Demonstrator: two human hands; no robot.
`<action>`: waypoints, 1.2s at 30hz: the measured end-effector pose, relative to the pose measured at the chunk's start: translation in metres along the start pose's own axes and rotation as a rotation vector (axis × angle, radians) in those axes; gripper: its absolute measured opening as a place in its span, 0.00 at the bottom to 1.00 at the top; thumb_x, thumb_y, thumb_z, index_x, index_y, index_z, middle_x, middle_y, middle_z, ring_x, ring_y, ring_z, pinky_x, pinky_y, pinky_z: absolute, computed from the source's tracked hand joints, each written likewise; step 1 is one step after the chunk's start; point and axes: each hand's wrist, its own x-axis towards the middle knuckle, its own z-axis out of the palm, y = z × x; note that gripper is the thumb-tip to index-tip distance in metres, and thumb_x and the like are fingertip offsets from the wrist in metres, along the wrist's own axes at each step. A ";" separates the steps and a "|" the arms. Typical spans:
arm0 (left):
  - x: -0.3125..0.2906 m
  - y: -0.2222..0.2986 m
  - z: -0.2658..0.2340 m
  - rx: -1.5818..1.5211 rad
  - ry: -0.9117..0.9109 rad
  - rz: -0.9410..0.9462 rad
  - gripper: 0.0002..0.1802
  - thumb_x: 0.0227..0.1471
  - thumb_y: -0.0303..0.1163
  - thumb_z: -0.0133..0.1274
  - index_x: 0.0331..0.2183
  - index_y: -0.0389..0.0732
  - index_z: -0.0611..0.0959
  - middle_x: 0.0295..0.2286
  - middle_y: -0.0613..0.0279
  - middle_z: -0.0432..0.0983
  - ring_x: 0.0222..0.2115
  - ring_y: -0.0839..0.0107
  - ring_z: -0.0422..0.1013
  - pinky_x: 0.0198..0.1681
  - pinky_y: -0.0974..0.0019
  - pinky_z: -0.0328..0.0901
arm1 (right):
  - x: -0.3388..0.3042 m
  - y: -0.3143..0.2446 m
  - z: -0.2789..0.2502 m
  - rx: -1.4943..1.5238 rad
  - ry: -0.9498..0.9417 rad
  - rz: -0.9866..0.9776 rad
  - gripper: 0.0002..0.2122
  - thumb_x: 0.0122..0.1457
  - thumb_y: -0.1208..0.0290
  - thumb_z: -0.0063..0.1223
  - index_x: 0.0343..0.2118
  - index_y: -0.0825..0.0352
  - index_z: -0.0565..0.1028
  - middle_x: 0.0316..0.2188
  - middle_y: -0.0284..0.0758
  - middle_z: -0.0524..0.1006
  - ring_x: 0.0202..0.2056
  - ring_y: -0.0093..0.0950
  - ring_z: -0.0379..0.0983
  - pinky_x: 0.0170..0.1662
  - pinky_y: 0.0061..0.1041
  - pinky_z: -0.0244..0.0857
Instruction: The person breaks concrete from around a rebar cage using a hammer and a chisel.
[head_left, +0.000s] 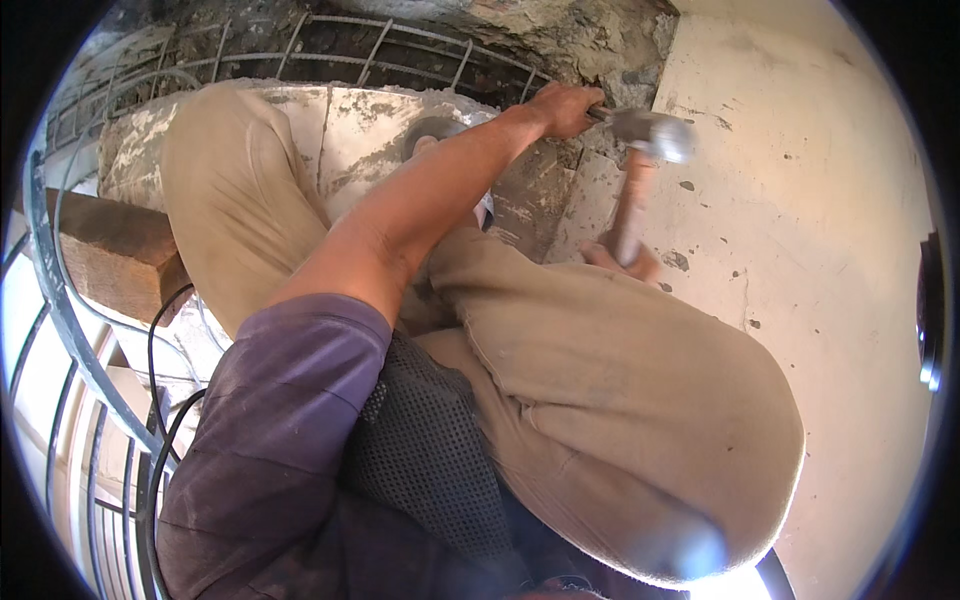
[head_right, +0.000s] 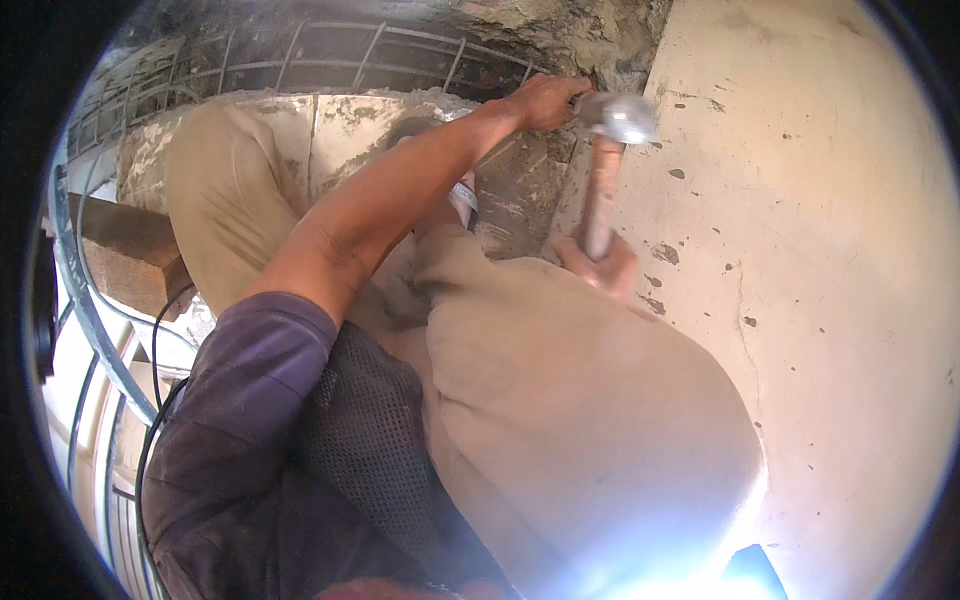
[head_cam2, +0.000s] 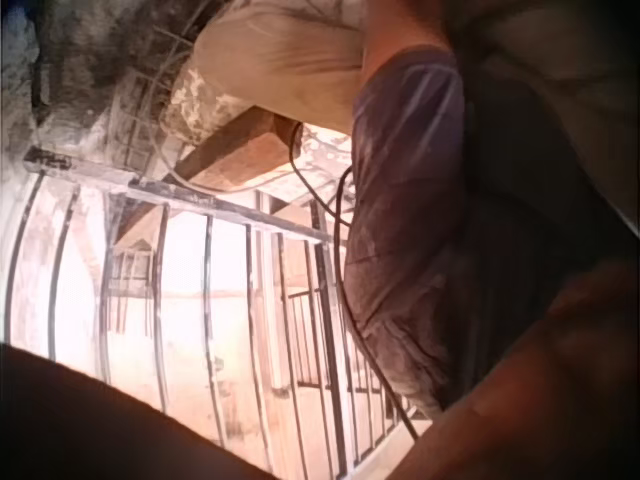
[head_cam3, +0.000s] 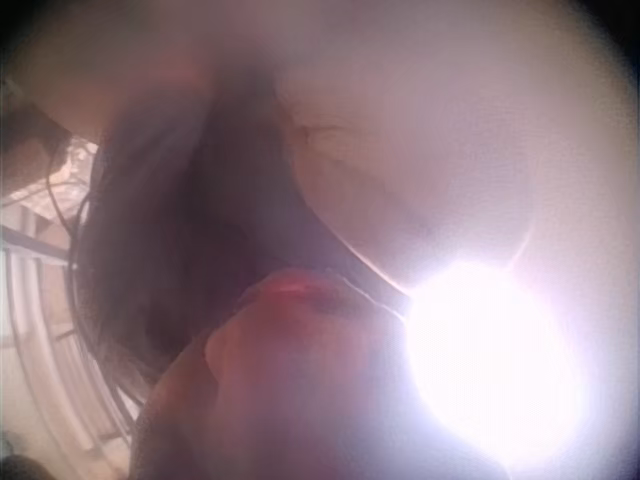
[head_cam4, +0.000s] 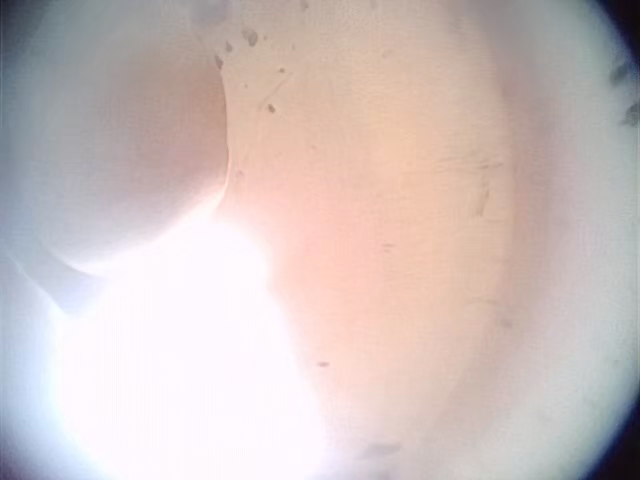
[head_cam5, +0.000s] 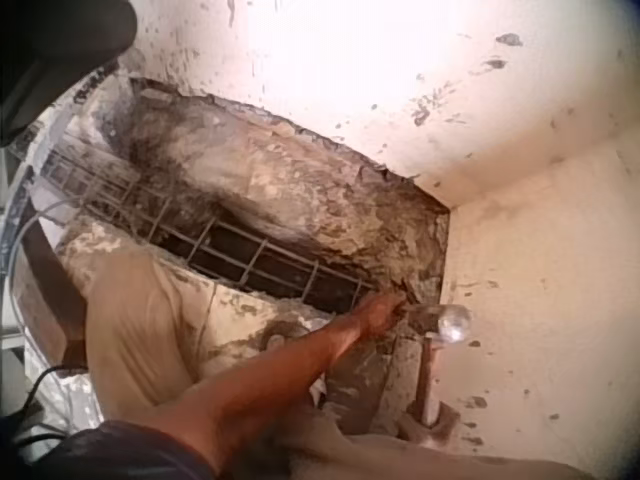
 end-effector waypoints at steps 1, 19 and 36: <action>0.001 -0.004 0.000 -0.013 0.009 0.022 0.21 0.55 0.36 0.57 0.51 0.47 0.78 0.45 0.49 0.79 0.49 0.49 0.74 0.52 0.50 0.67 | -0.008 -0.013 -0.012 0.048 0.012 -0.020 0.13 0.60 0.59 0.55 0.36 0.64 0.74 0.27 0.31 0.75 0.28 0.24 0.72 0.33 0.31 0.69; -0.006 -0.003 0.009 -0.105 0.084 0.059 0.21 0.51 0.37 0.63 0.46 0.43 0.78 0.42 0.49 0.79 0.47 0.47 0.73 0.49 0.50 0.66 | -0.039 -0.032 -0.001 0.121 0.219 0.077 0.16 0.62 0.52 0.52 0.33 0.63 0.71 0.23 0.30 0.72 0.21 0.23 0.70 0.24 0.28 0.67; -0.036 -0.001 0.011 -0.043 0.245 0.125 0.22 0.56 0.29 0.56 0.53 0.40 0.77 0.49 0.45 0.74 0.49 0.46 0.71 0.51 0.49 0.67 | -0.018 -0.012 -0.007 0.237 0.032 -0.068 0.14 0.56 0.59 0.60 0.29 0.66 0.74 0.22 0.31 0.74 0.23 0.24 0.72 0.27 0.29 0.67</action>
